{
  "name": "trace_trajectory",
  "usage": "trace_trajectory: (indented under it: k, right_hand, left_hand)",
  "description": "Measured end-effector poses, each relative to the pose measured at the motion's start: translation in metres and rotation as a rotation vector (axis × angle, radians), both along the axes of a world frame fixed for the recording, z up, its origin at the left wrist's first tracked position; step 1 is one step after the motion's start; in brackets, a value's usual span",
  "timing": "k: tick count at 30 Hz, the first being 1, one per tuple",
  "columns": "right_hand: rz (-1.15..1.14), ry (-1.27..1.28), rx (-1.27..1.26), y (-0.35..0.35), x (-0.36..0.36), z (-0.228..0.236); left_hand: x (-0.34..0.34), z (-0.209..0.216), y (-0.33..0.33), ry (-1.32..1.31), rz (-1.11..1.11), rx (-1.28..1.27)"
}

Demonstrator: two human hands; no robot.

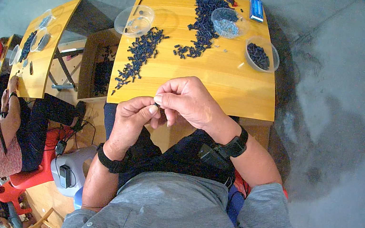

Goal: Sorting and inspecting small black plastic parts at a workbench.

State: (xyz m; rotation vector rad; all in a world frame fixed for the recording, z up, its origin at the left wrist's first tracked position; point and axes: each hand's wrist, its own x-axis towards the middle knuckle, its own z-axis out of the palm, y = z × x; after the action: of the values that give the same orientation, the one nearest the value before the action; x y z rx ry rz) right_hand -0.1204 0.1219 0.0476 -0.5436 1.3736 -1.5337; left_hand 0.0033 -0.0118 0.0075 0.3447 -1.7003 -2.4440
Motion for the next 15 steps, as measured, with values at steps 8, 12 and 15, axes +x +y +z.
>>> trace_trajectory:
  k: [8, 12, 15]
  right_hand:
    - [-0.023, -0.158, -0.009, 0.001, -0.001, -0.012]
    - [-0.048, -0.187, -0.007, 0.002, -0.002, -0.014]
    - [-0.029, -0.182, 0.003, 0.002, -0.004, -0.012]
  left_hand:
    - [-0.002, -0.006, 0.001, -0.013, -0.021, -0.027]
    - [-0.004, -0.004, 0.003, -0.026, -0.008, -0.045]
    - [-0.004, -0.005, 0.001, -0.038, -0.023, -0.046]
